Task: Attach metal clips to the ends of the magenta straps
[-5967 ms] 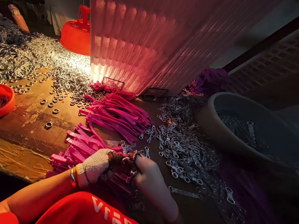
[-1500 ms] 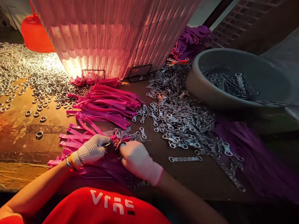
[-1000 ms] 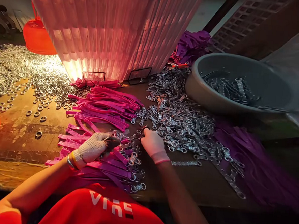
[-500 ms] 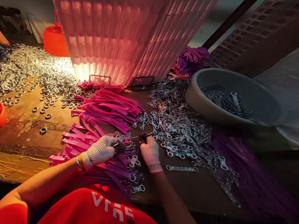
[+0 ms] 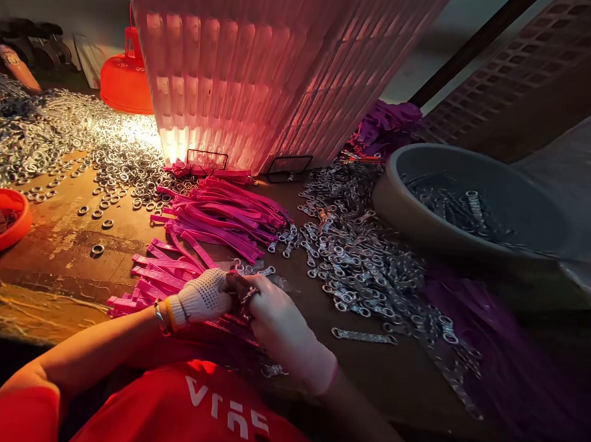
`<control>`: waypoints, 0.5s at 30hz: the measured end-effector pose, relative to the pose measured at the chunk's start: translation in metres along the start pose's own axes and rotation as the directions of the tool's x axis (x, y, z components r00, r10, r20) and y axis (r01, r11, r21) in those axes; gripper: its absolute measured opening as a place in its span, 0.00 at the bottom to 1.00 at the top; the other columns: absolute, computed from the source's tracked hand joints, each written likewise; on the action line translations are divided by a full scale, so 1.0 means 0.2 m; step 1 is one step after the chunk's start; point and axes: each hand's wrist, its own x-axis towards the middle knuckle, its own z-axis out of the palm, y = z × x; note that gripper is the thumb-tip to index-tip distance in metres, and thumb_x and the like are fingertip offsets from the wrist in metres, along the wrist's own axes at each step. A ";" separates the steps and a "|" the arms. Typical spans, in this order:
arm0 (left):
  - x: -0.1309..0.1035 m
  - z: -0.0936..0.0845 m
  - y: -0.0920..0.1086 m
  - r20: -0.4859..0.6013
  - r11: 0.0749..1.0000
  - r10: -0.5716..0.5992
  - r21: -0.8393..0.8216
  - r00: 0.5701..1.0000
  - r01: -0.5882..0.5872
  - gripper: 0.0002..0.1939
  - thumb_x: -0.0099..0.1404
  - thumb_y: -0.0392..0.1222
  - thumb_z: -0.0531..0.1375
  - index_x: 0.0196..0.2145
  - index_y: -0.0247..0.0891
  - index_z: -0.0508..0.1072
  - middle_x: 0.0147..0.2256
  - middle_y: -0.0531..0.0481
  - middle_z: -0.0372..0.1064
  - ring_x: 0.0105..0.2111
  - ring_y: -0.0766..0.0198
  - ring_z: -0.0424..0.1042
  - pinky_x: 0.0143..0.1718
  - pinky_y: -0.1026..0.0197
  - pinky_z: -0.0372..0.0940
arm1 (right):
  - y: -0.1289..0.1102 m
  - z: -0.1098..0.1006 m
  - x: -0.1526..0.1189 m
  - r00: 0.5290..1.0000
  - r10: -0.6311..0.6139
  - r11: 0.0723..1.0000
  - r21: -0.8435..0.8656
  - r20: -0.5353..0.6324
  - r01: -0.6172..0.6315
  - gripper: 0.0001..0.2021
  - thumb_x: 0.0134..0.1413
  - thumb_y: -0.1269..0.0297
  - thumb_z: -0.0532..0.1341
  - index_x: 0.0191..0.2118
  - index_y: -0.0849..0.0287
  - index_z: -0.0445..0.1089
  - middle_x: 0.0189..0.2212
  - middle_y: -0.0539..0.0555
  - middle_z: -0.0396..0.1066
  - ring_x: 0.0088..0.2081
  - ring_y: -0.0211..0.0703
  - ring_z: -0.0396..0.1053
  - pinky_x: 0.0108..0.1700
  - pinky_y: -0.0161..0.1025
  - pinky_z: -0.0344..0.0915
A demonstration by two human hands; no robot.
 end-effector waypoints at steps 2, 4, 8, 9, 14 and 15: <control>-0.01 -0.01 0.00 0.075 0.998 0.042 0.043 0.996 -0.045 0.05 0.50 0.29 0.59 0.21 0.34 0.74 0.20 0.52 0.67 0.22 0.67 0.62 0.24 0.65 0.55 | 0.01 0.01 0.01 0.996 0.071 0.988 0.140 -0.057 -0.063 0.30 0.48 0.82 0.52 0.57 0.57 0.68 0.48 0.60 0.72 0.49 0.47 0.70 0.52 0.45 0.68; -0.03 -0.02 0.01 0.113 0.993 0.091 0.067 0.989 -0.099 0.04 0.53 0.32 0.58 0.24 0.34 0.73 0.21 0.54 0.66 0.22 0.69 0.61 0.24 0.66 0.54 | 0.02 0.02 0.01 0.979 0.154 0.948 0.298 -0.133 -0.109 0.29 0.53 0.78 0.53 0.61 0.54 0.64 0.50 0.58 0.72 0.51 0.47 0.70 0.54 0.45 0.67; -0.05 -0.03 0.04 0.173 0.994 0.110 0.011 0.979 -0.113 0.04 0.56 0.36 0.56 0.29 0.35 0.71 0.24 0.55 0.64 0.22 0.70 0.60 0.23 0.68 0.55 | 0.04 0.05 0.01 0.963 0.216 0.910 0.390 -0.159 -0.139 0.27 0.58 0.73 0.54 0.63 0.54 0.61 0.52 0.57 0.72 0.54 0.47 0.69 0.57 0.47 0.65; -0.05 -0.03 0.04 0.189 0.996 0.086 -0.001 0.978 -0.087 0.05 0.54 0.34 0.55 0.28 0.35 0.70 0.23 0.55 0.64 0.22 0.71 0.60 0.23 0.69 0.55 | 0.05 0.06 0.00 0.972 0.188 0.919 0.374 -0.141 -0.123 0.28 0.57 0.74 0.54 0.64 0.54 0.61 0.54 0.58 0.71 0.56 0.48 0.68 0.58 0.48 0.64; -0.03 -0.03 0.03 0.231 1.000 0.018 -0.029 0.973 -0.012 0.08 0.49 0.32 0.53 0.27 0.35 0.71 0.24 0.54 0.66 0.21 0.71 0.61 0.22 0.70 0.55 | 0.08 0.07 0.00 0.990 0.104 0.956 0.286 -0.098 -0.072 0.32 0.52 0.79 0.53 0.64 0.56 0.59 0.55 0.59 0.69 0.58 0.48 0.66 0.60 0.47 0.63; -0.02 -0.03 0.03 0.242 0.998 0.016 -0.070 0.970 0.001 0.08 0.50 0.33 0.54 0.29 0.35 0.71 0.24 0.54 0.66 0.22 0.72 0.61 0.22 0.70 0.55 | 0.09 0.06 0.00 0.988 0.111 0.959 0.271 -0.106 -0.079 0.32 0.52 0.79 0.53 0.64 0.56 0.59 0.55 0.60 0.70 0.58 0.48 0.66 0.60 0.47 0.63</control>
